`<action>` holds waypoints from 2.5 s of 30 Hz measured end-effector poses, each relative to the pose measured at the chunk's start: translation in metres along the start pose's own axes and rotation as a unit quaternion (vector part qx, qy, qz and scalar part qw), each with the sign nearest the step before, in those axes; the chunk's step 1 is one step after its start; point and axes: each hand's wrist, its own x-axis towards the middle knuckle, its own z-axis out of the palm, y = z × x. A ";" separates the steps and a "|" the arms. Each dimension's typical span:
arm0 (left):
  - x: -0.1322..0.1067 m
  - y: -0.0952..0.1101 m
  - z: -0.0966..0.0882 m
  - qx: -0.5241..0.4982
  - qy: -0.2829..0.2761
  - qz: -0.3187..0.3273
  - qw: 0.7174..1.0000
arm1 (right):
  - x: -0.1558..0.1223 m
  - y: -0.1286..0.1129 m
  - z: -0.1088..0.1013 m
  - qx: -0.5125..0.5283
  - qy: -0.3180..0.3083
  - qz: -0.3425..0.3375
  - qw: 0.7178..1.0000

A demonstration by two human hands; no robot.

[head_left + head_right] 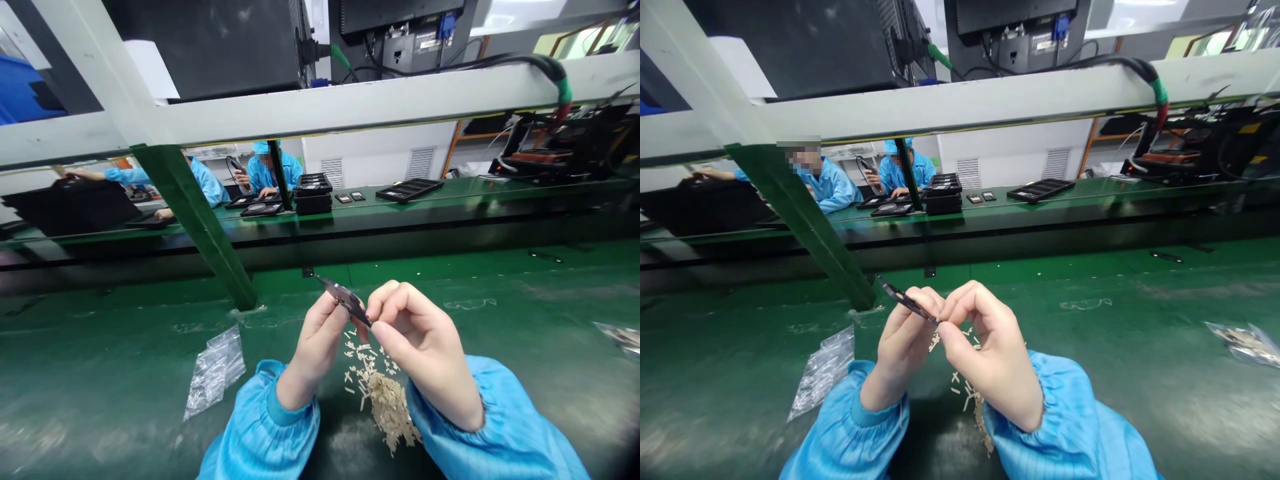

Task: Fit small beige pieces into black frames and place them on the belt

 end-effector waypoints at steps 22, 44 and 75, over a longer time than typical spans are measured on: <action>-0.006 0.025 0.021 -0.077 0.005 -0.184 0.980 | 0.001 0.002 -0.008 0.074 -0.053 0.025 0.996; -0.014 0.027 0.029 -0.172 0.014 -0.232 0.957 | 0.003 0.011 -0.008 -0.076 -0.067 -0.057 0.993; -0.023 0.032 0.023 -0.039 0.051 -0.182 0.981 | 0.003 0.020 -0.010 -0.073 -0.079 -0.124 0.986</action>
